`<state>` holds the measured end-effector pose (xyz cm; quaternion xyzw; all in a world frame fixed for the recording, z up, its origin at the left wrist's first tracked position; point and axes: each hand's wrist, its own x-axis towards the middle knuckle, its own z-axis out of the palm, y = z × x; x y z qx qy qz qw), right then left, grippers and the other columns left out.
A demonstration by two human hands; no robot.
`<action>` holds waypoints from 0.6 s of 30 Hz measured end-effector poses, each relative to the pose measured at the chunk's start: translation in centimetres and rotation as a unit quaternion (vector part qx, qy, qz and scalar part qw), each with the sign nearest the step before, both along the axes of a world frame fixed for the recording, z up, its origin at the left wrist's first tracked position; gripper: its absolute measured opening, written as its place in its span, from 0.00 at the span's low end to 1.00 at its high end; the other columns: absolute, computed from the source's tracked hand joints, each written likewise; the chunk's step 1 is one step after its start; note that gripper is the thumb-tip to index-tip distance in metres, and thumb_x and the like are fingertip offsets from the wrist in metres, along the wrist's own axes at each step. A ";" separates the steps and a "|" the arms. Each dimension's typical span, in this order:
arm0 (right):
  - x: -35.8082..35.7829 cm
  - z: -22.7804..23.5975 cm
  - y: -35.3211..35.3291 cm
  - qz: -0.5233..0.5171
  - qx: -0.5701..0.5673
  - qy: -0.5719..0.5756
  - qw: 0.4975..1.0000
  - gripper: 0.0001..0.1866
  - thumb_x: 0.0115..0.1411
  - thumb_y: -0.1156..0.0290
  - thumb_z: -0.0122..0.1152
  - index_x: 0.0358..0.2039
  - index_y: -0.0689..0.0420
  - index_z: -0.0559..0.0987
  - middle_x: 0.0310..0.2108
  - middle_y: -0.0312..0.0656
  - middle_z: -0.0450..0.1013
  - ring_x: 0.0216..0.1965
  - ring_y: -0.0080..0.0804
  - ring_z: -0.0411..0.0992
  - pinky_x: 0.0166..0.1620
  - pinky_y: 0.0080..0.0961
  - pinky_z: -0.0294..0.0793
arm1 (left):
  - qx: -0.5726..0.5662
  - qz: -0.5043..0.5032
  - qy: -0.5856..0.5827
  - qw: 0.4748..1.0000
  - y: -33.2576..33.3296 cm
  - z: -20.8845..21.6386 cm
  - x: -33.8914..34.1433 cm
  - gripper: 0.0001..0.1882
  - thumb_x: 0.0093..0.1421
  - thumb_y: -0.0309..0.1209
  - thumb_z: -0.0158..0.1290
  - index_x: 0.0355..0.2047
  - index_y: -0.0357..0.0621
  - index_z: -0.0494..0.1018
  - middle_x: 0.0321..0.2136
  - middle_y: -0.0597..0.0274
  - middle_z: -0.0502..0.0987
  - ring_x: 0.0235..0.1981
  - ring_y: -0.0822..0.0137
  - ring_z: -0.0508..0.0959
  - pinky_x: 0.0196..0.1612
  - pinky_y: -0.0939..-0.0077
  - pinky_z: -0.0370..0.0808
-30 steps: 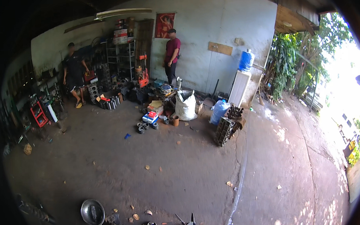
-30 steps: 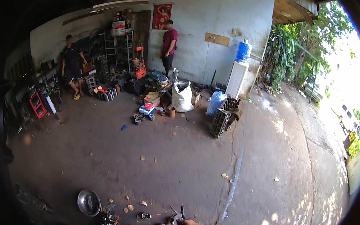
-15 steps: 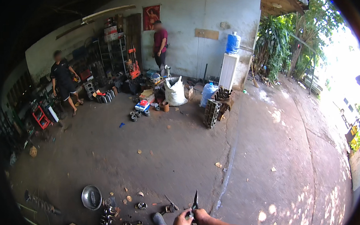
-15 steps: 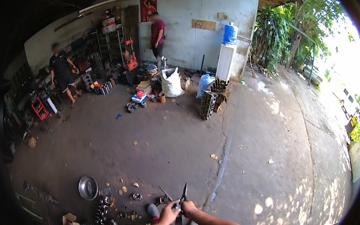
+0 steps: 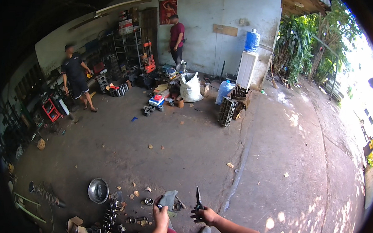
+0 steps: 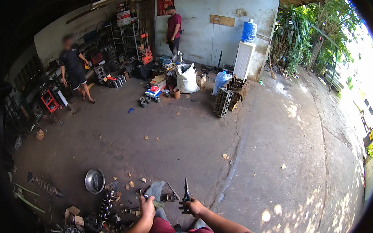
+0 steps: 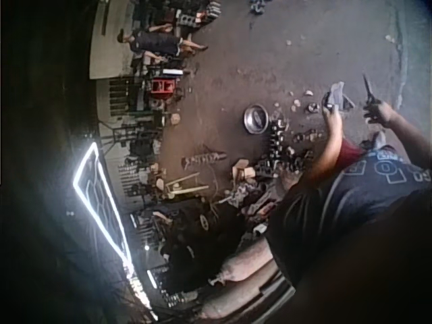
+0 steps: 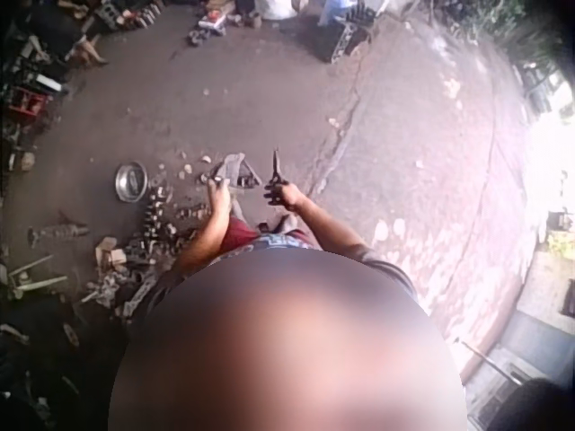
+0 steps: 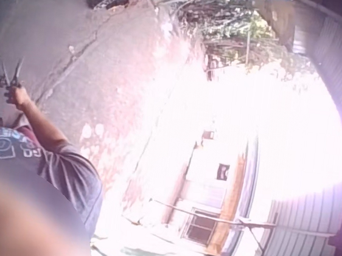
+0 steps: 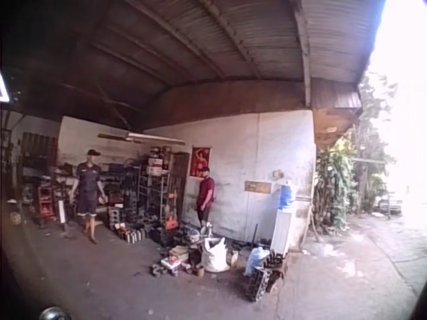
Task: The person sharpens a pair of pliers on a bench grinder, then walks to an outdoor area and sits on the floor to work on a small metal part using the pliers. The person manipulates the part with the pliers and occasionally inspects it.
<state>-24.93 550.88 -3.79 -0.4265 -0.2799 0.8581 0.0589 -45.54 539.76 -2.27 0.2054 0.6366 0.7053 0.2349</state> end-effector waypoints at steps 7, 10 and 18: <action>-6.3 0.4 -3.7 0.013 -0.001 0.073 0.997 0.26 0.59 0.79 0.54 0.59 0.53 0.70 0.48 0.37 0.75 0.47 0.31 0.75 0.48 0.33 0.75 | -0.015 -0.193 -0.208 0.959 -2.1 -4.8 0.1 0.34 0.49 0.29 0.48 0.60 0.38 0.66 0.58 0.54 0.70 0.62 0.60 0.67 0.66 0.68 0.60; -10.0 0.3 -4.7 0.110 0.059 0.021 0.992 0.26 0.59 0.78 0.56 0.59 0.54 0.71 0.43 0.34 0.74 0.43 0.26 0.73 0.45 0.28 0.74 | -0.047 -0.222 -0.083 0.970 -3.0 -6.3 -0.8 0.25 0.68 0.42 0.46 0.58 0.36 0.67 0.53 0.53 0.72 0.56 0.60 0.70 0.61 0.67 0.64; -17.8 -0.3 -7.2 0.195 0.073 0.097 0.973 0.38 0.49 0.79 0.57 0.65 0.54 0.66 0.44 0.31 0.72 0.42 0.22 0.71 0.43 0.20 0.72 | -0.138 -0.094 -0.098 0.981 -4.3 -7.8 -9.8 0.33 0.71 0.56 0.40 0.45 0.32 0.74 0.40 0.55 0.77 0.39 0.62 0.74 0.46 0.66 0.71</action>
